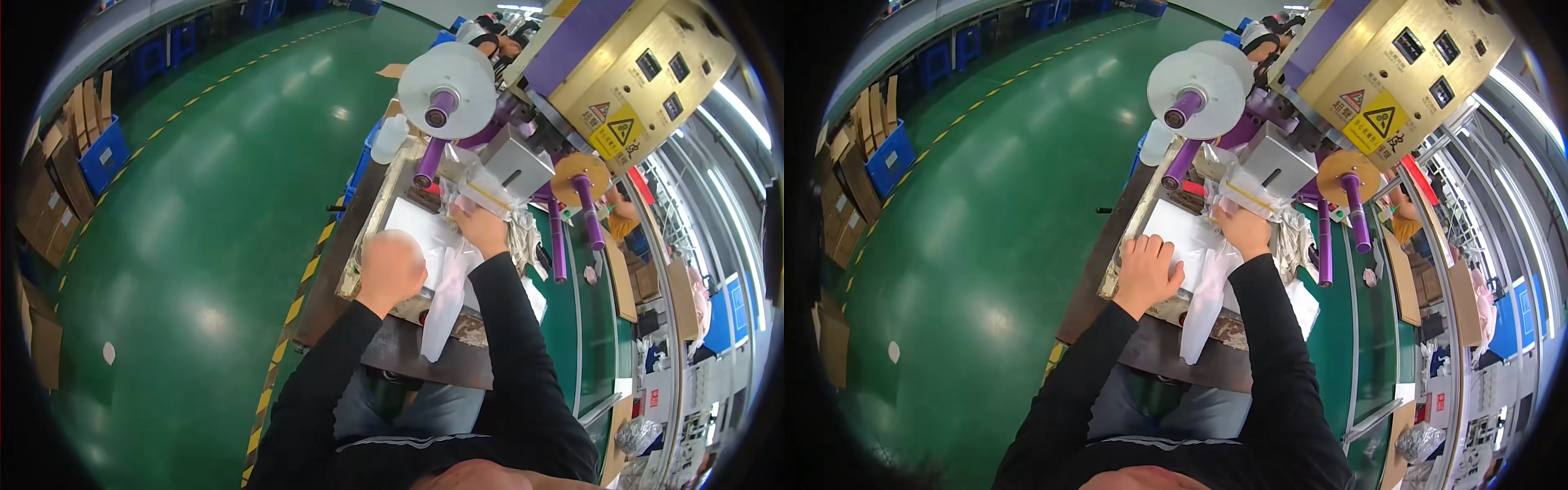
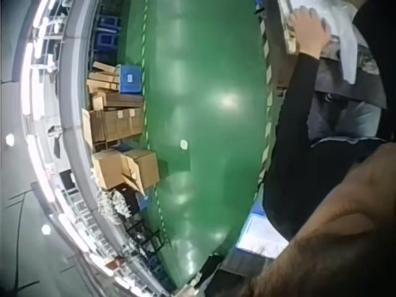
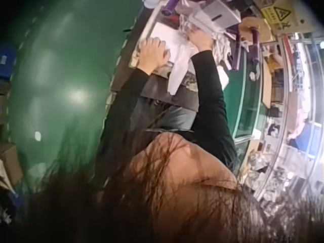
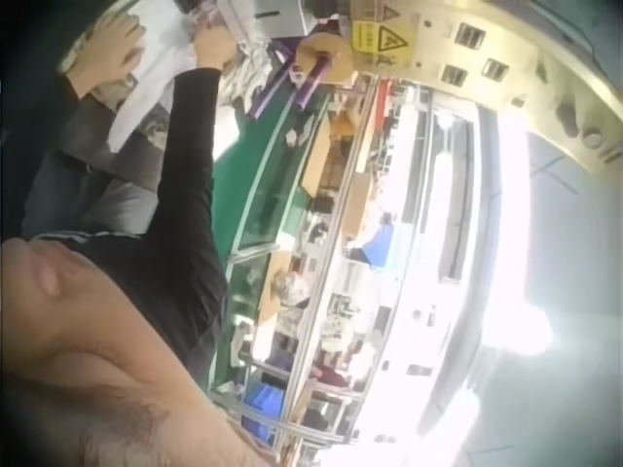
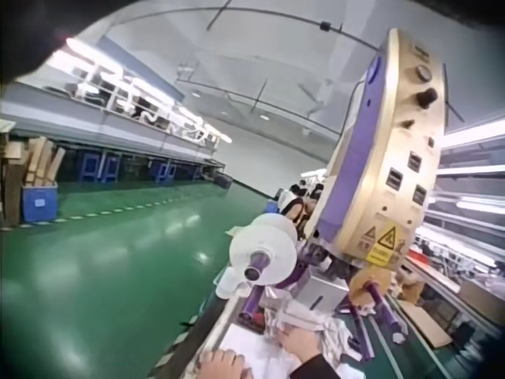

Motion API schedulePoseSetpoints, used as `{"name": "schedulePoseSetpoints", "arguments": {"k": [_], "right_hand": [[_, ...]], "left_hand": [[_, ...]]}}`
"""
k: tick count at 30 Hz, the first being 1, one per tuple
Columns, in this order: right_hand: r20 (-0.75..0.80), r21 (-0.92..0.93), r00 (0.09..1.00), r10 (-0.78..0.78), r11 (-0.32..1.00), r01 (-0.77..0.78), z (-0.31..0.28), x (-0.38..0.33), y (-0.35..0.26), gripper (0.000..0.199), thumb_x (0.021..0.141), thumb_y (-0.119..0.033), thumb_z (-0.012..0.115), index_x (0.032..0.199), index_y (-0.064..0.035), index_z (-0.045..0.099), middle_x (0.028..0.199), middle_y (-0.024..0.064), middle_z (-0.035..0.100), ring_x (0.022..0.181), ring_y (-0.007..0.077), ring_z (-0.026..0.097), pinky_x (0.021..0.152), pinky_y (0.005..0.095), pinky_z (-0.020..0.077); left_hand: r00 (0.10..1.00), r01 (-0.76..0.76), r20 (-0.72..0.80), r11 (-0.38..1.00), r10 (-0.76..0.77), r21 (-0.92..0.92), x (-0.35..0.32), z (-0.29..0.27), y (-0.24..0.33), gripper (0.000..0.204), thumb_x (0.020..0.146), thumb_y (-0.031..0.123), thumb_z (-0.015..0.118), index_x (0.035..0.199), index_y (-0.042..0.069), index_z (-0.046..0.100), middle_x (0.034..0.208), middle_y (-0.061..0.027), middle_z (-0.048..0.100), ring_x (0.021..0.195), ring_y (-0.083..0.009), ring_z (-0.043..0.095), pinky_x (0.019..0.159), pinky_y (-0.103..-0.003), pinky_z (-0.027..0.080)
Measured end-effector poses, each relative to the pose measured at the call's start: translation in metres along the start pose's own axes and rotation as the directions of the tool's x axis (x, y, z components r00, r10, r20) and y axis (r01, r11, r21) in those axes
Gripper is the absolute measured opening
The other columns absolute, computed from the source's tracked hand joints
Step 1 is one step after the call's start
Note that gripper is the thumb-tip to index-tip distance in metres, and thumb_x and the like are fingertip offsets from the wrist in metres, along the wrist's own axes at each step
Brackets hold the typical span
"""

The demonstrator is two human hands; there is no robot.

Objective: Placing small electronic components into a machine for labeling or sealing, and then folding cardboard boxes to pack the processed items.

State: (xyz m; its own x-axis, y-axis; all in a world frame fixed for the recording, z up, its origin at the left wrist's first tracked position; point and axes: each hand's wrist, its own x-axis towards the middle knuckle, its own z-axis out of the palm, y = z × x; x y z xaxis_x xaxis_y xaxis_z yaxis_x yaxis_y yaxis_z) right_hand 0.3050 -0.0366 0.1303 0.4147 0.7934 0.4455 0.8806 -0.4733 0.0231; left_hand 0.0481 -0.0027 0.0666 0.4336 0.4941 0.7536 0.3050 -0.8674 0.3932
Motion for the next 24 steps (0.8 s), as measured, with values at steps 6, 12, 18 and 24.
{"name": "schedulePoseSetpoints", "arguments": {"k": [6,12,18,24], "right_hand": [[-0.038,-0.117,0.985,-0.166,0.98,0.16,0.012,0.011,0.001,0.067,0.092,-0.061,0.063,0.134,-0.0083,0.067,0.129,0.0191,0.07,0.117,0.0406,0.067,0.099,0.0494,0.0533],[-0.13,-0.243,0.955,-0.266,0.943,0.229,0.031,0.001,0.007,0.082,0.091,-0.066,0.063,0.14,-0.0005,0.058,0.127,0.0268,0.068,0.122,0.0435,0.063,0.105,0.0495,0.0489],[0.137,0.155,0.982,-0.131,0.982,0.109,0.011,-0.002,0.009,0.082,0.088,-0.071,0.066,0.127,0.0008,0.062,0.107,0.0262,0.073,0.106,0.0447,0.069,0.097,0.051,0.0518],[0.328,0.333,0.939,-0.105,0.943,-0.011,0.015,0.005,0.03,0.083,0.089,-0.068,0.067,0.127,0.0058,0.062,0.122,0.0281,0.069,0.122,0.0436,0.063,0.104,0.0485,0.0484]], "left_hand": [[1.0,0.0,0.018,1.0,0.0,-0.023,0.001,0.003,-0.003,0.026,0.081,0.03,0.071,0.091,0.008,0.065,0.09,-0.0089,0.054,0.088,-0.0282,0.053,0.078,-0.044,0.039],[1.0,0.014,0.029,1.0,-0.013,-0.018,0.001,0.004,-0.001,0.027,0.081,0.03,0.072,0.092,0.008,0.064,0.089,-0.0088,0.053,0.086,-0.0283,0.053,0.077,-0.044,0.039],[1.0,0.001,0.031,0.999,-0.003,0.04,0.002,0.009,0.007,0.027,0.079,0.031,0.072,0.092,0.009,0.064,0.089,-0.009,0.055,0.084,-0.0287,0.053,0.074,-0.044,0.038],[0.999,-0.042,-0.007,0.995,0.043,0.089,0.002,0.021,0.002,0.024,0.08,0.028,0.072,0.092,0.009,0.064,0.092,-0.0094,0.057,0.088,-0.0308,0.056,0.077,-0.045,0.04]]}}
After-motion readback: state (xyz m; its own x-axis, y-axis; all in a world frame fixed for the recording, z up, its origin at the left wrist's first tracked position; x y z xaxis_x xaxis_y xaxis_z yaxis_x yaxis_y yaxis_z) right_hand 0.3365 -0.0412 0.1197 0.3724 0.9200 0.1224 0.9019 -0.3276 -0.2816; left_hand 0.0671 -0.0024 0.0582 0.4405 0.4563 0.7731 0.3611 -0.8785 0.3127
